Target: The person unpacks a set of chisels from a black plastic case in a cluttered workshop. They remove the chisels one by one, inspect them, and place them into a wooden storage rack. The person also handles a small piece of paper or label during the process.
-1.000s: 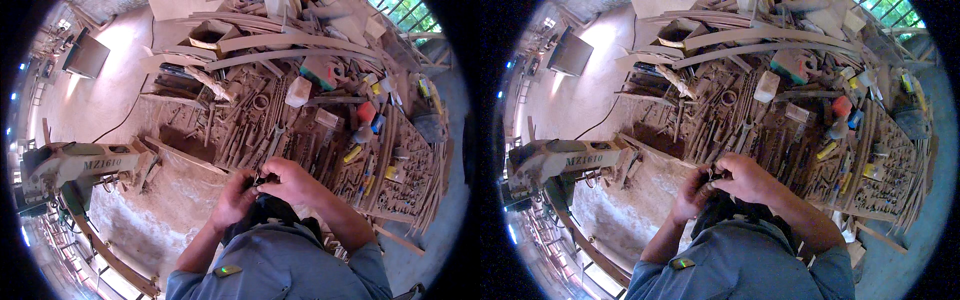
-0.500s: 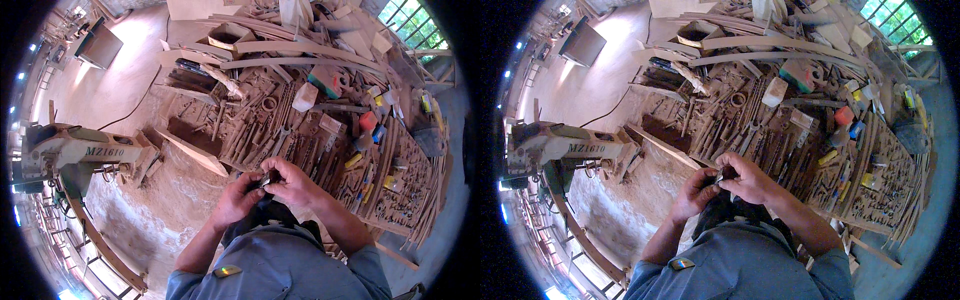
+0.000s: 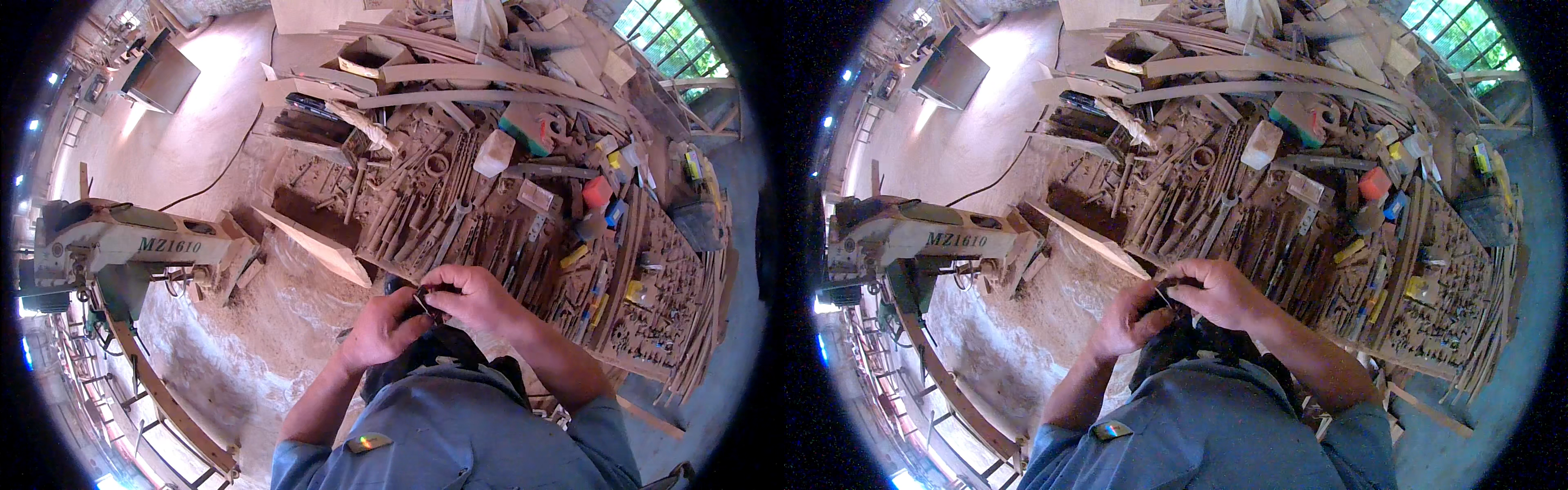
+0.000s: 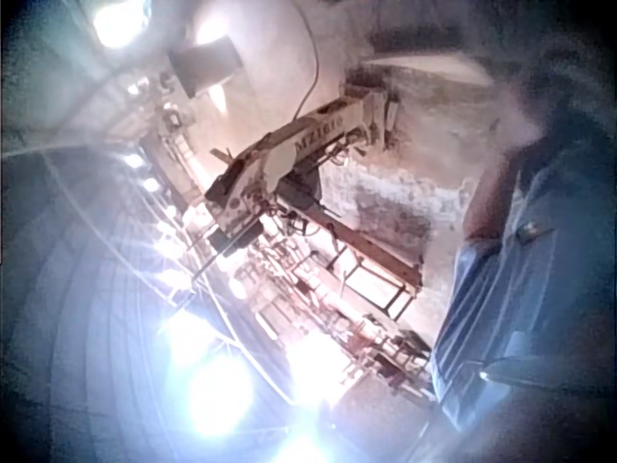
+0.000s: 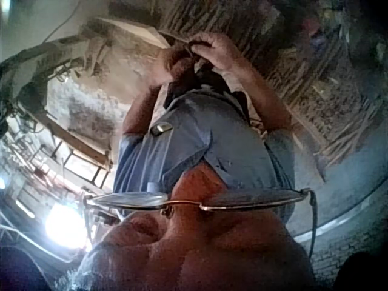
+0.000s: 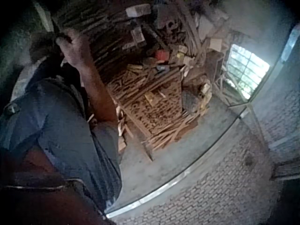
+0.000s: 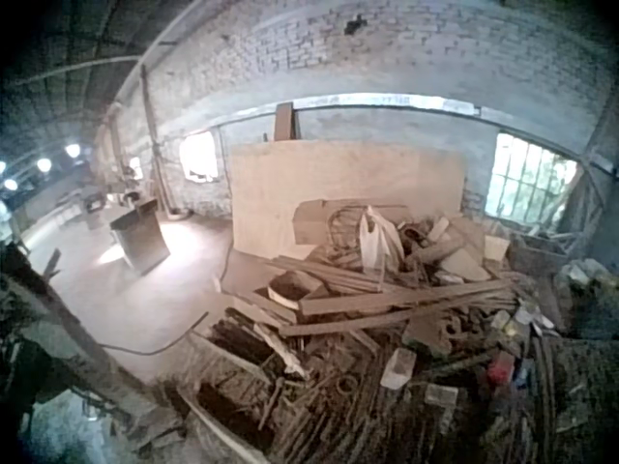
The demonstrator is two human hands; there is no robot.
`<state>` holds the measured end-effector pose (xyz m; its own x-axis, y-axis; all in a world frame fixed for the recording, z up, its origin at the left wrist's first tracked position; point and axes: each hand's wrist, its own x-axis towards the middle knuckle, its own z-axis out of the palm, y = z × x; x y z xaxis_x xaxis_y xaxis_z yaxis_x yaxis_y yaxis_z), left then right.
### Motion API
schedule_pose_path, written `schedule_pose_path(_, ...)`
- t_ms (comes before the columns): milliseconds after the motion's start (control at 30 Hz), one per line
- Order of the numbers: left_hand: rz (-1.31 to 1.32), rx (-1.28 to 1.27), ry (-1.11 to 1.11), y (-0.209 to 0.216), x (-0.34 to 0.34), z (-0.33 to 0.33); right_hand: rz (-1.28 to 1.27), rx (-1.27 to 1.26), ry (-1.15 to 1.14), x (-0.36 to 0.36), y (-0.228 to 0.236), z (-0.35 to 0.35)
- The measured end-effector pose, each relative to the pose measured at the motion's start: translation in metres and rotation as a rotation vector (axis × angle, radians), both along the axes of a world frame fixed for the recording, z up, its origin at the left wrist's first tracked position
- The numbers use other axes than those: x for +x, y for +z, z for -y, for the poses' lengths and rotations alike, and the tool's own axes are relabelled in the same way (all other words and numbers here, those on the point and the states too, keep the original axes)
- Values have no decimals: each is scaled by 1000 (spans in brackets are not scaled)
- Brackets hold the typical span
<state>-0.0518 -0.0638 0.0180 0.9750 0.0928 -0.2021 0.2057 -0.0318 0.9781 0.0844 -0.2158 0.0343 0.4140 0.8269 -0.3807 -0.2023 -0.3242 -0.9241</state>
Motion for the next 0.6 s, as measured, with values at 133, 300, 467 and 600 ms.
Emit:
schedule_pose_path(133,-94,173,6,16,2,-2,357,117,-7,-9,1,2)
schedule_pose_path(300,-7,233,121,18,-4,3,445,272,71,-13,2,2)
schedule_pose_path(467,-42,227,119,13,-9,-1,395,225,111,-19,-5,1)
schedule_pose_path(600,-13,286,186,0,-16,1,468,199,133,-23,-2,-3)
